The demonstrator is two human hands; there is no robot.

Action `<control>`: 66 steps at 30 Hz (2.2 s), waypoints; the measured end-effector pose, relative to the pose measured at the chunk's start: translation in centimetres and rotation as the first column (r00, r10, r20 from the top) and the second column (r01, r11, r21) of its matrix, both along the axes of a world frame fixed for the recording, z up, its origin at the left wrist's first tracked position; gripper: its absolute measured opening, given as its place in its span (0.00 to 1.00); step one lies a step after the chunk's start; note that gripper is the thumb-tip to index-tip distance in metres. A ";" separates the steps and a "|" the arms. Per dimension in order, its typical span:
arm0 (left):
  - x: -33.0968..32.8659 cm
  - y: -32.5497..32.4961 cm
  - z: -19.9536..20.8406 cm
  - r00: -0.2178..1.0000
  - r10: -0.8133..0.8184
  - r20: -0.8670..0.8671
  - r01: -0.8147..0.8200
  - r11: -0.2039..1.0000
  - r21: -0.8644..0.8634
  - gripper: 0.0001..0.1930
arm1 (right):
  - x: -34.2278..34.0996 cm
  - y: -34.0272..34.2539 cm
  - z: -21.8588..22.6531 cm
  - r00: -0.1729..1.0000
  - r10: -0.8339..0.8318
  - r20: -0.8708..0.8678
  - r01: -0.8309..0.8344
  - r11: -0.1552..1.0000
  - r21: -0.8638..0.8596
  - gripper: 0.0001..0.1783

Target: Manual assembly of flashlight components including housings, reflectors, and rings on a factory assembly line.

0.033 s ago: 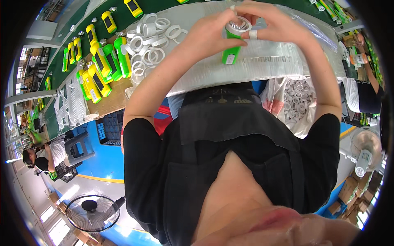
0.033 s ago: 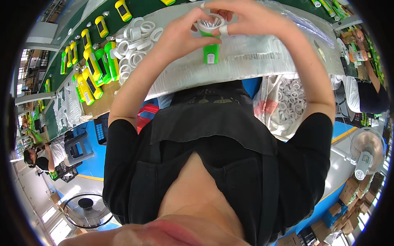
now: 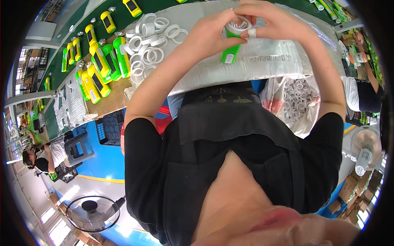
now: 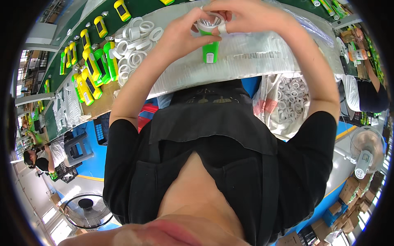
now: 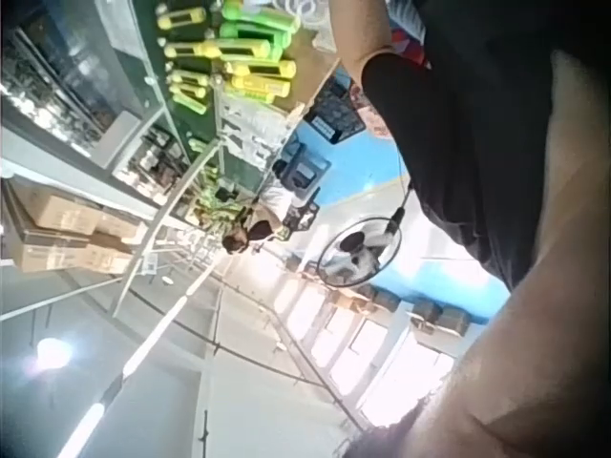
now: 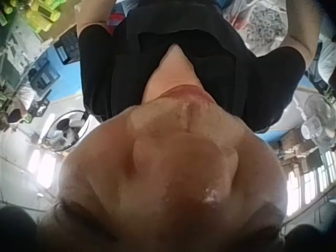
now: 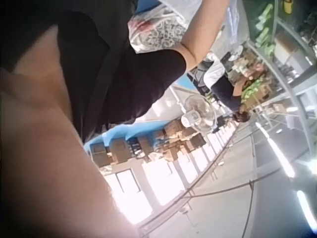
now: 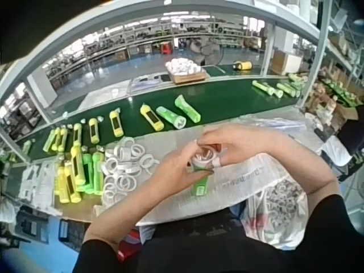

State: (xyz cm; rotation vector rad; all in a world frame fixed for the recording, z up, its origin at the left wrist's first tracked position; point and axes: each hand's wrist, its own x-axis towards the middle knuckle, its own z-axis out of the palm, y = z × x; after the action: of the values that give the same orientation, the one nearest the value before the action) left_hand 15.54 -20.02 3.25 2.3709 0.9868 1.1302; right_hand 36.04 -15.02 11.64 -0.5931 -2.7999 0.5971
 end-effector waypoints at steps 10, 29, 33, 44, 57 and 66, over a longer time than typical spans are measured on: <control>1.1 0.6 -1.4 0.995 0.093 0.041 -0.094 0.995 0.015 0.22 | -3.5 -2.3 2.1 0.705 -0.545 0.454 0.490 0.837 0.245 0.28; -0.5 -0.9 -2.0 0.916 -0.248 0.315 0.367 0.836 -0.408 0.55 | 1.7 -3.8 0.0 0.900 -0.183 -0.395 0.173 0.983 -0.061 0.19; -0.7 -2.2 1.6 0.842 -0.433 0.321 0.531 0.562 -0.634 0.43 | 2.2 -3.7 -0.6 0.946 0.092 -0.311 0.041 0.918 0.396 0.19; -1.1 27.4 -3.7 0.956 0.209 -0.205 -0.146 0.948 0.284 0.35 | 1.5 20.6 -13.0 0.253 -0.782 -0.570 0.903 0.403 -0.151 0.26; -3.7 44.9 -9.0 0.818 0.025 -0.574 -0.100 0.990 -0.100 0.21 | -4.2 32.8 -14.7 0.665 -0.746 0.033 0.745 0.661 -0.090 0.43; -8.6 34.8 -4.5 0.932 -0.264 0.248 0.322 0.919 -0.229 0.15 | -4.7 25.8 -11.2 0.730 -0.622 -0.284 0.393 0.722 -0.570 0.40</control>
State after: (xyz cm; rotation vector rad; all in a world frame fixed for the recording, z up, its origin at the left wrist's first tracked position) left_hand 6.94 14.75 -1.25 2.0473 0.6351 1.0358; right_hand 31.33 10.76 0.49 -1.1223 -1.8903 1.1260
